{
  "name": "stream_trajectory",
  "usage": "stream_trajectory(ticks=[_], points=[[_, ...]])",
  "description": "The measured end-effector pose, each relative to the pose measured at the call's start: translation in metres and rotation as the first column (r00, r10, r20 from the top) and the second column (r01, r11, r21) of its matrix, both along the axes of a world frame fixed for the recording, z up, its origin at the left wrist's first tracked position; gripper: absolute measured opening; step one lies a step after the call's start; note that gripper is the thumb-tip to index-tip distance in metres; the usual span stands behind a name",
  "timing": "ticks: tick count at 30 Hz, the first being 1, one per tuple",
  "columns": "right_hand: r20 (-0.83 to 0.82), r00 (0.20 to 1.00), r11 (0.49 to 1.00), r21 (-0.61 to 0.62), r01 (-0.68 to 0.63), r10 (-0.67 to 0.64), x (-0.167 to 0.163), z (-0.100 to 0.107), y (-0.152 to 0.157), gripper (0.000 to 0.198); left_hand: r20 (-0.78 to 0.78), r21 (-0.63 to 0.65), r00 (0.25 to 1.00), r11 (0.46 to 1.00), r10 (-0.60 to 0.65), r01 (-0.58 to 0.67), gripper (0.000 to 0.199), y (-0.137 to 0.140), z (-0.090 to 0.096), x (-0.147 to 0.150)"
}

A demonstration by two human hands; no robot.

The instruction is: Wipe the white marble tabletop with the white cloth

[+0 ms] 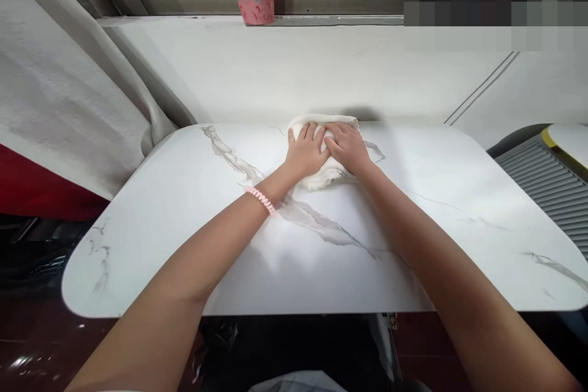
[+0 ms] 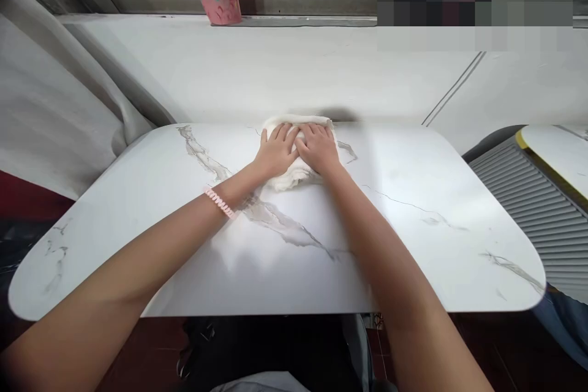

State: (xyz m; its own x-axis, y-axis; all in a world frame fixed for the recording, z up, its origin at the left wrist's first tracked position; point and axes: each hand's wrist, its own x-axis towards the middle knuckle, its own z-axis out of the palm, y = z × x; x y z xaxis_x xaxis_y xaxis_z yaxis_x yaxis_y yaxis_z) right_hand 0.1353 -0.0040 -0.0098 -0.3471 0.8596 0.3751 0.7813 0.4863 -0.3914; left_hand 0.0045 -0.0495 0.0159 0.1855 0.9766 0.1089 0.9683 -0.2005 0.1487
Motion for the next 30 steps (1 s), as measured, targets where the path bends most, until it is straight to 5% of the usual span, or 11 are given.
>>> stream_trajectory(ticks=[13,18,24,30], points=[[0.153,0.987,0.998,0.026,-0.057,0.052,0.058,0.007,-0.176,0.050,0.007,-0.072,0.999,0.996,-0.045,0.045,0.061,-0.160,0.004,0.049],[0.149,0.987,0.998,0.027,-0.060,0.056,0.076,0.009,-0.223,0.050,-0.008,-0.088,0.997,0.993,-0.083,0.082,0.062,-0.201,0.004,0.064],[0.147,0.988,0.999,-0.032,-0.043,0.047,0.083,0.014,-0.216,0.047,0.007,-0.150,0.996,0.985,-0.089,0.089,0.063,-0.193,0.009,0.073],[0.119,0.992,0.996,-0.079,0.045,-0.035,0.084,0.017,-0.166,0.047,0.064,-0.121,0.991,0.984,-0.121,0.128,0.063,-0.138,0.006,0.074]])
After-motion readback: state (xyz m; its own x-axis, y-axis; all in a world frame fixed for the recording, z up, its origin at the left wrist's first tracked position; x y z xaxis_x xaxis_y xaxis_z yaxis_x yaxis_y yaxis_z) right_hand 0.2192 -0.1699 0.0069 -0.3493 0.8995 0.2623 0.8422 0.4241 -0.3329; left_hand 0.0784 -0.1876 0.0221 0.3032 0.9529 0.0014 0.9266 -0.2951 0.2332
